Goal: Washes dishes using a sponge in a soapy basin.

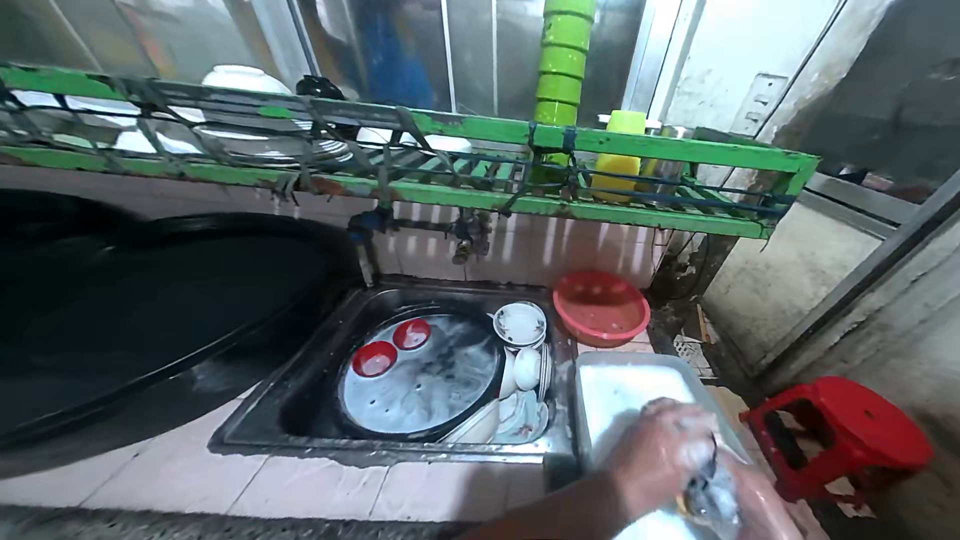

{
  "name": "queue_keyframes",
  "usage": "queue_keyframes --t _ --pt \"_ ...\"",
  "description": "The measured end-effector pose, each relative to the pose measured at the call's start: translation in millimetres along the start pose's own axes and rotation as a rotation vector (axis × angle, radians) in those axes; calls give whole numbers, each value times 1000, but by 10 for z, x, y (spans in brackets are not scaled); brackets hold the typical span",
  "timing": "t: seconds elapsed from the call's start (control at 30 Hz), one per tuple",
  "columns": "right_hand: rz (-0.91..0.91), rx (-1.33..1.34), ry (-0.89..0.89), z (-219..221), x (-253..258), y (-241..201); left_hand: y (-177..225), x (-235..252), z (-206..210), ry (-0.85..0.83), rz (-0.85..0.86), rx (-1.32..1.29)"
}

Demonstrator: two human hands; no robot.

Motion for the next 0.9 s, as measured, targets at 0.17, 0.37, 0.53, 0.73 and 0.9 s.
queue_keyframes --t 0.17,0.37,0.53,0.73,0.9 --pt "-488 -578 -42 320 -438 -366 -530 -102 229 -151 -639 -437" --pt "-352 -269 51 161 -287 -227 -592 31 287 -251 -701 -511" --pt "-613 -780 -132 301 -399 -396 -560 -11 378 -281 -691 -650" --pt "-1528 -1136 -155 370 -545 -645 -589 -241 503 -508 -1127 -951" --pt "-913 -699 230 221 -212 -493 -406 336 202 -186 -591 -418"
Point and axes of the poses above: each hand's wrist, its own x-axis towards the middle knuckle, its own z-axis out of the palm, y = z × x, the point moved 9 cm from there along x, towards the middle knuckle, and after that the axes turned 5 degrees about y, right-handed, at the moved point
